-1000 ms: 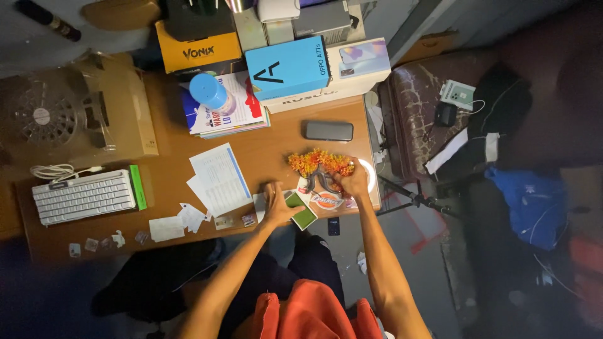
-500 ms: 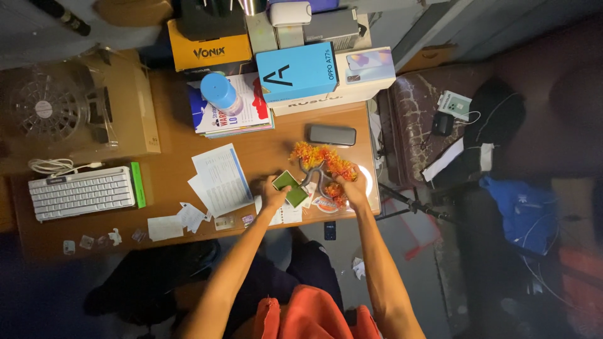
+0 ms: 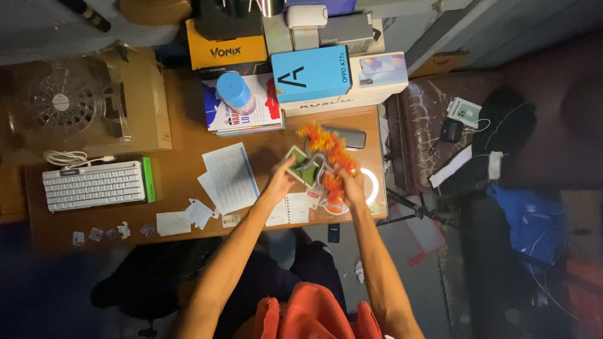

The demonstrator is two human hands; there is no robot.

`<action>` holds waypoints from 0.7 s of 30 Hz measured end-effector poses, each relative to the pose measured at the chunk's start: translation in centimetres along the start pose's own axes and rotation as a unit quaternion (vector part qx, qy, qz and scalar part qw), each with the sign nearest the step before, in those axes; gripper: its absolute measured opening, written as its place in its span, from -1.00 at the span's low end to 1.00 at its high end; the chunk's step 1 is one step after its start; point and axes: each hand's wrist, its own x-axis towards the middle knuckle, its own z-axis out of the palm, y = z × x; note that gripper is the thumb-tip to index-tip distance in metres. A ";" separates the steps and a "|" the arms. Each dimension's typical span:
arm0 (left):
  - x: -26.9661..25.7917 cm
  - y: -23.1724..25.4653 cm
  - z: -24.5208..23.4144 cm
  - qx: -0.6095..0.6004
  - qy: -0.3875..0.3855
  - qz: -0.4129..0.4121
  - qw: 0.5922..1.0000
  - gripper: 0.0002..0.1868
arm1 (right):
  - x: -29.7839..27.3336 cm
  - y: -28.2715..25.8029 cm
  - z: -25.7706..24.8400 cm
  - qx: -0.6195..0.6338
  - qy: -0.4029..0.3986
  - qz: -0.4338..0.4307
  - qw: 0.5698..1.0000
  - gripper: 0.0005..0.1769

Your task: Organizing various small items and electronics boxes on a desk and storage unit.

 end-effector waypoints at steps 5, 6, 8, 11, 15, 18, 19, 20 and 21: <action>-3.4 8.1 8.6 -0.109 -0.119 0.031 0.986 -0.35 | -1.6 -8.7 6.4 -0.041 -0.072 -0.114 0.990 -0.46; -3.9 9.0 9.5 -0.108 -0.122 0.032 0.986 -0.35 | -1.8 -9.6 6.9 -0.041 -0.072 -0.117 0.990 -0.46; -4.9 11.0 11.3 -0.132 -0.176 0.062 0.974 -0.35 | -2.2 -11.2 7.9 -0.058 -0.104 -0.183 0.976 -0.45; -4.8 11.7 11.4 -0.172 -0.195 0.047 0.965 -0.32 | -2.9 -13.1 8.6 -0.124 -0.082 -0.258 0.955 -0.41; -6.0 12.8 12.4 -0.174 -0.167 0.073 0.968 -0.29 | -5.3 -16.5 9.9 -0.296 -0.063 -0.447 0.842 -0.39; -6.0 12.7 12.2 -0.178 -0.167 0.059 0.968 -0.25 | -7.6 -18.5 11.5 -0.314 -0.046 -0.401 0.859 -0.38; -6.0 12.7 12.2 -0.185 -0.173 0.066 0.965 -0.23 | -7.7 -18.7 11.6 -0.337 -0.071 -0.431 0.834 -0.38; -6.1 12.7 12.3 -0.192 -0.179 0.073 0.962 -0.21 | -7.9 -18.9 11.7 -0.359 -0.096 -0.459 0.807 -0.38; -6.6 13.0 12.7 -0.192 -0.180 0.073 0.962 -0.21 | -8.1 -18.9 12.0 -0.359 -0.095 -0.460 0.807 -0.38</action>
